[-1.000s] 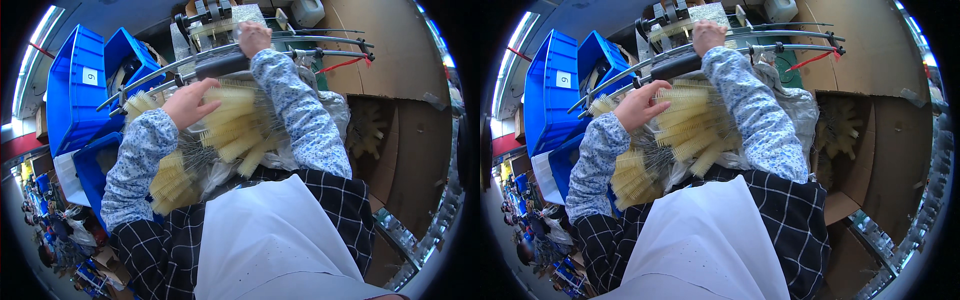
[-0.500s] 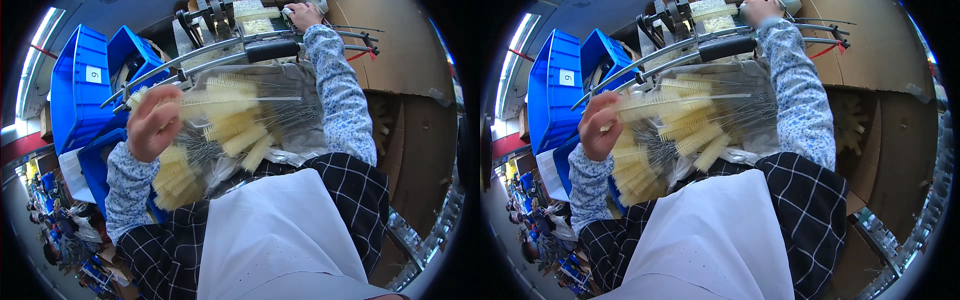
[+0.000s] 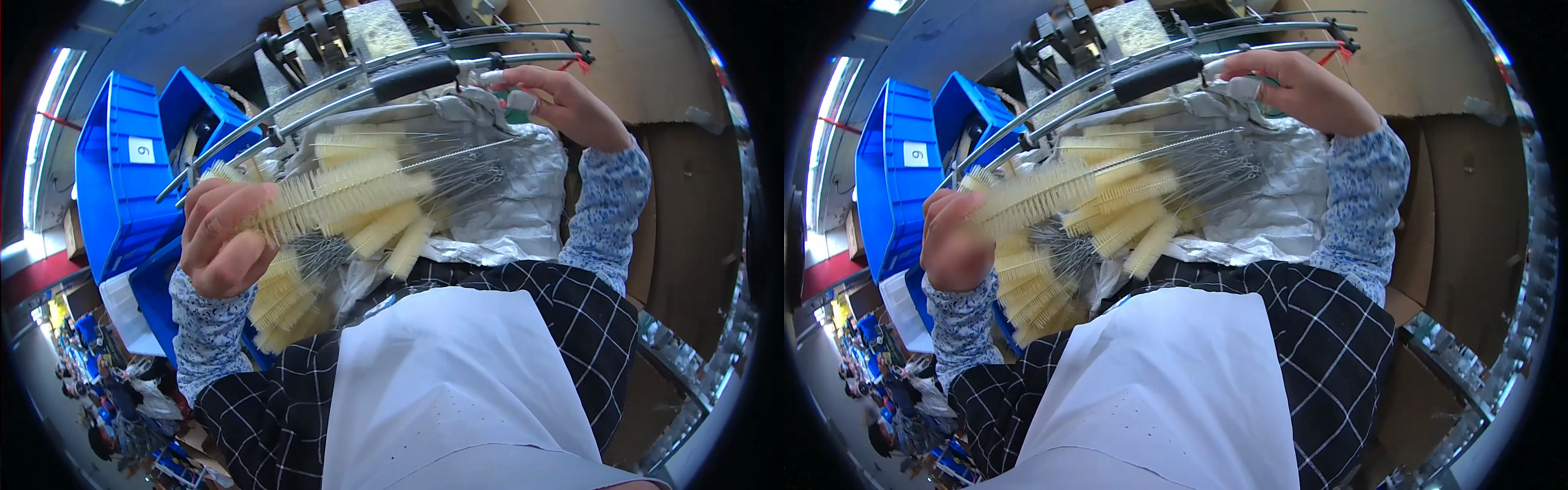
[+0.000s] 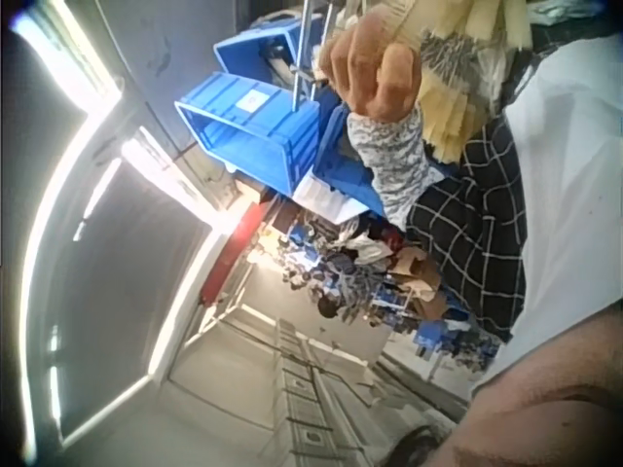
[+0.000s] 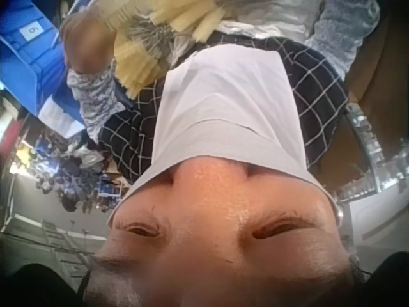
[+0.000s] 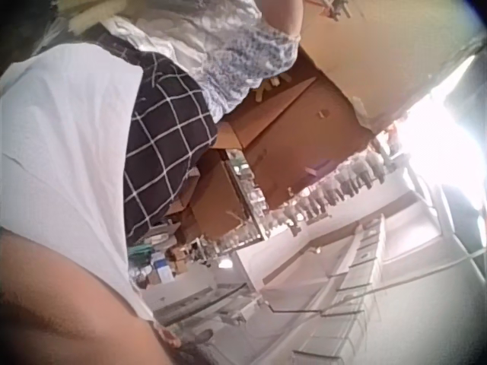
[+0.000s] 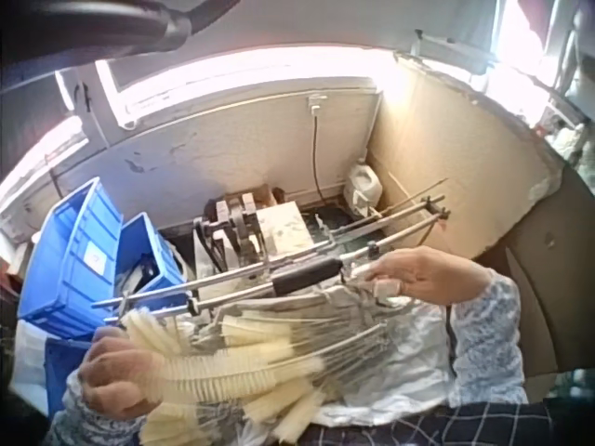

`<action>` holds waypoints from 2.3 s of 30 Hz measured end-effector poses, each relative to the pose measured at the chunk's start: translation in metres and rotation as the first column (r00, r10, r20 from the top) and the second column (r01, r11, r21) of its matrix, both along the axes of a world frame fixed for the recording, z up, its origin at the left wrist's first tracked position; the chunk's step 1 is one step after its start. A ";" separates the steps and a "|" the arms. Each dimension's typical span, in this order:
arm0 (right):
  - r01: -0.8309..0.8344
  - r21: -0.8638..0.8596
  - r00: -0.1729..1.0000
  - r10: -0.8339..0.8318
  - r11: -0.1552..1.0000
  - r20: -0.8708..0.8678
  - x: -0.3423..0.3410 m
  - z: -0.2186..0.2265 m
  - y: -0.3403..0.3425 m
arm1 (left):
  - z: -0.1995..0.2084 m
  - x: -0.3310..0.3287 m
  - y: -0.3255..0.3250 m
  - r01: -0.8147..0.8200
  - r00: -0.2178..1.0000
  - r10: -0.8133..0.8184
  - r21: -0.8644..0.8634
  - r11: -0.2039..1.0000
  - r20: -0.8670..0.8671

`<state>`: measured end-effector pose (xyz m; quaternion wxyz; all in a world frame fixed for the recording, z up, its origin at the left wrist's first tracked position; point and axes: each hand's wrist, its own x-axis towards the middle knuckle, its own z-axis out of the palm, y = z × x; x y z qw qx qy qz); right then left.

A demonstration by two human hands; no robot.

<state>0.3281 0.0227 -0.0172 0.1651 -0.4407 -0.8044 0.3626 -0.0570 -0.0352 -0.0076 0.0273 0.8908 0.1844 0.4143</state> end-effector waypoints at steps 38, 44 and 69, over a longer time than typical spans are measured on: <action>0.593 0.121 0.742 -0.481 0.796 -0.467 0.006 -0.012 -0.093 | 0.001 0.134 0.024 0.123 0.991 -0.096 -0.380 0.917 0.089; 0.516 0.486 0.857 -0.430 0.705 -0.285 0.041 -0.011 -0.097 | 0.005 0.139 0.026 0.098 0.987 -0.025 -0.465 0.880 0.161; 0.137 -0.631 -0.695 -0.380 0.764 -0.610 0.186 -0.237 0.121 | 0.041 0.183 0.033 -0.078 0.966 0.113 0.153 0.985 -0.234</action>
